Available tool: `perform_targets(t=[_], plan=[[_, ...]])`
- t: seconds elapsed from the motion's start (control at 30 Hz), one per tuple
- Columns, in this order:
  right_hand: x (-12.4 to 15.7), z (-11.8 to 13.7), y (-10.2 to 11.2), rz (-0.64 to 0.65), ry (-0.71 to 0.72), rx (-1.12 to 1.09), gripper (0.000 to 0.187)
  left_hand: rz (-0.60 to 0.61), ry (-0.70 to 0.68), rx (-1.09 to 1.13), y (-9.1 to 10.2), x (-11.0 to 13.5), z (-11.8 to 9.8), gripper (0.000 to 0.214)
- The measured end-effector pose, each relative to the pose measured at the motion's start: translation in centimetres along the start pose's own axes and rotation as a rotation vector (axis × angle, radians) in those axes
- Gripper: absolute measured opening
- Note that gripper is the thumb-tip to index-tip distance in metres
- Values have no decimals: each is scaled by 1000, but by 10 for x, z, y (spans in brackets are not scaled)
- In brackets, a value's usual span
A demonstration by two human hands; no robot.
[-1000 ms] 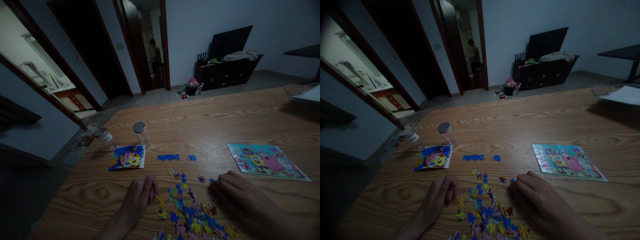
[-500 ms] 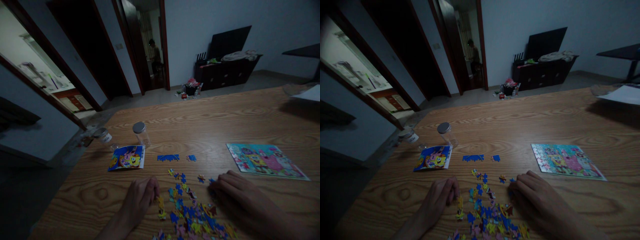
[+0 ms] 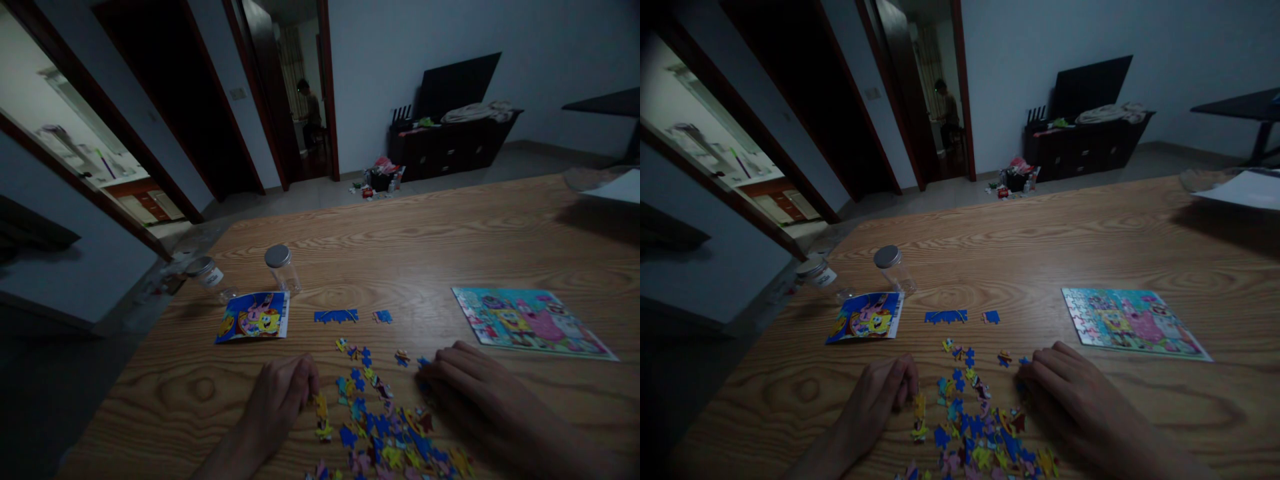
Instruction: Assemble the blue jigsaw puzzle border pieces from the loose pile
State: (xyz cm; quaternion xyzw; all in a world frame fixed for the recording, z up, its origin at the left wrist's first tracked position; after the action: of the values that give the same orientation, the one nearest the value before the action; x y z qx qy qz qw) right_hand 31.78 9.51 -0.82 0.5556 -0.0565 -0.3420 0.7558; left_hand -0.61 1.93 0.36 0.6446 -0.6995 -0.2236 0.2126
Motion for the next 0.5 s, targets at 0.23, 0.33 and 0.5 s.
perform_targets(t=[0.23,0.33,0.5], plan=[[-2,1,0,-7,0,11,17,-3,4,2,0,1,1,68],[-1,0,-1,6,-12,3,15,-5,3,5,1,0,-1,68],[2,-2,-3,19,-18,-5,13,-1,4,-11,0,-1,-1,68]])
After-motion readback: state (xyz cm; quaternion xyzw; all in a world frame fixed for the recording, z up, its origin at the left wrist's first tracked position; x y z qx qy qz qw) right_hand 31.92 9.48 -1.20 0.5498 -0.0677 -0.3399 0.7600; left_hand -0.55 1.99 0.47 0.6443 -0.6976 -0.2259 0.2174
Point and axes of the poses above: each hand's wrist, its own x-axis away from the middle knuckle, its own y-axis out of the back of the hand, z = x × y, the point moved 2 cm from there along -x, towards the middle knuckle, and after that the axes turned 2 degrees about x, right-handed, at the moved point
